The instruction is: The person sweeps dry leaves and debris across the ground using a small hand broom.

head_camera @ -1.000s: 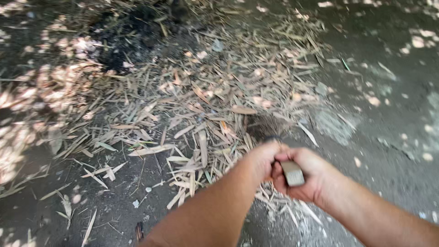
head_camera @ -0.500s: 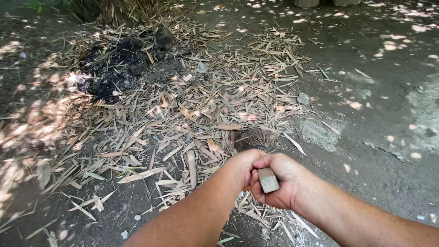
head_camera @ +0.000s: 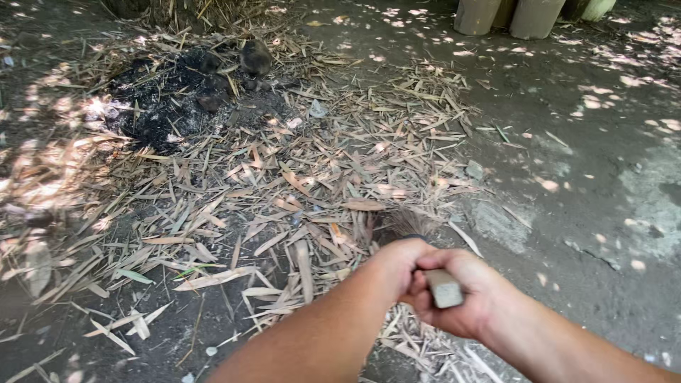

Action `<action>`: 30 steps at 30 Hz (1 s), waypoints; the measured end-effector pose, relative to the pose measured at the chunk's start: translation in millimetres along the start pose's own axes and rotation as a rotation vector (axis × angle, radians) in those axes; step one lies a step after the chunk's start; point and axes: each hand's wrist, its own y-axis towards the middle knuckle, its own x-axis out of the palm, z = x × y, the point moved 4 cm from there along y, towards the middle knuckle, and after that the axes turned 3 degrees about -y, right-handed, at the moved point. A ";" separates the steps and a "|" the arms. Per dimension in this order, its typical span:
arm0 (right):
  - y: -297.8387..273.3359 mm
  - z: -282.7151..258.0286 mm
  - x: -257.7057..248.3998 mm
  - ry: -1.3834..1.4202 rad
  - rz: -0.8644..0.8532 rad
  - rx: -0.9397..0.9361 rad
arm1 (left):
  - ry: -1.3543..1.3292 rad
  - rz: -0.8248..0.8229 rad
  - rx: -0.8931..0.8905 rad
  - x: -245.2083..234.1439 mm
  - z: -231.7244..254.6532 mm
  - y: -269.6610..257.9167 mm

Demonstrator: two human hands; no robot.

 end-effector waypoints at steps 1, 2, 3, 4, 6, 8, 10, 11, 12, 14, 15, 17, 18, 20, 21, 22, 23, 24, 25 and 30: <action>2.5 4.9 -2.0 0.019 0.025 -0.016 | -0.007 -0.005 0.009 -3.5 -3.5 1.1; 5.1 7.7 -2.7 0.029 0.033 -0.008 | -0.021 -0.013 0.015 -7.9 -3.3 2.1; 2.8 10.9 -5.7 0.036 0.023 -0.009 | -0.024 -0.020 0.011 -7.3 -9.0 0.6; 2.0 15.5 -6.3 0.043 0.014 -0.010 | -0.043 -0.033 0.011 -5.7 -14.4 -1.9; 5.5 29.2 -2.8 0.050 0.020 -0.029 | -0.050 -0.051 0.018 -6.2 -22.8 -8.4; -5.7 47.6 2.3 0.083 0.031 -0.043 | -0.090 -0.046 0.045 -9.6 -31.9 -28.0; -20.1 62.4 17.9 -0.017 0.040 -0.134 | -0.079 -0.058 0.055 -17.8 -41.4 -56.8; -32.0 70.9 24.8 0.032 0.056 -0.140 | -0.140 -0.159 0.026 -15.7 -42.5 -71.9; -47.6 80.3 28.6 0.026 0.098 -0.169 | -0.204 -0.257 -0.007 -12.5 -43.0 -87.5; -78.4 95.8 32.1 0.056 0.158 -0.198 | -0.341 -0.270 -0.136 -5.5 -48.3 -112.2; -92.2 105.1 29.6 0.070 0.188 -0.200 | -0.516 -0.263 -0.236 2.6 -54.3 -118.5; -111.2 124.9 19.9 0.107 0.245 -0.195 | -0.455 -0.236 -0.267 24.1 -58.9 -114.7; -121.5 137.6 12.5 0.144 0.231 -0.223 | -0.415 -0.203 -0.262 33.4 -68.9 -112.8; -137.8 168.9 1.3 0.193 0.223 -0.254 | -0.332 -0.268 -0.311 51.7 -104.5 -117.7; -148.2 187.2 -5.0 0.210 0.266 -0.275 | -0.264 -0.330 -0.332 62.7 -123.6 -120.3; -155.8 201.9 -9.9 0.227 0.308 -0.295 | -0.258 -0.342 -0.346 68.5 -143.2 -122.3; -162.0 212.5 -14.8 0.228 0.325 -0.299 | -0.157 -0.372 -0.358 74.4 -165.2 -123.7; -169.5 226.6 -20.9 0.223 0.414 -0.228 | -0.056 -0.402 -0.368 80.4 -189.6 -124.5; -172.6 236.6 -25.0 0.215 0.495 -0.160 | -0.058 -0.411 -0.367 88.0 -210.1 -121.2; -151.9 241.3 -36.6 0.290 0.473 -0.028 | -0.131 -0.454 -0.615 91.3 -271.9 -99.2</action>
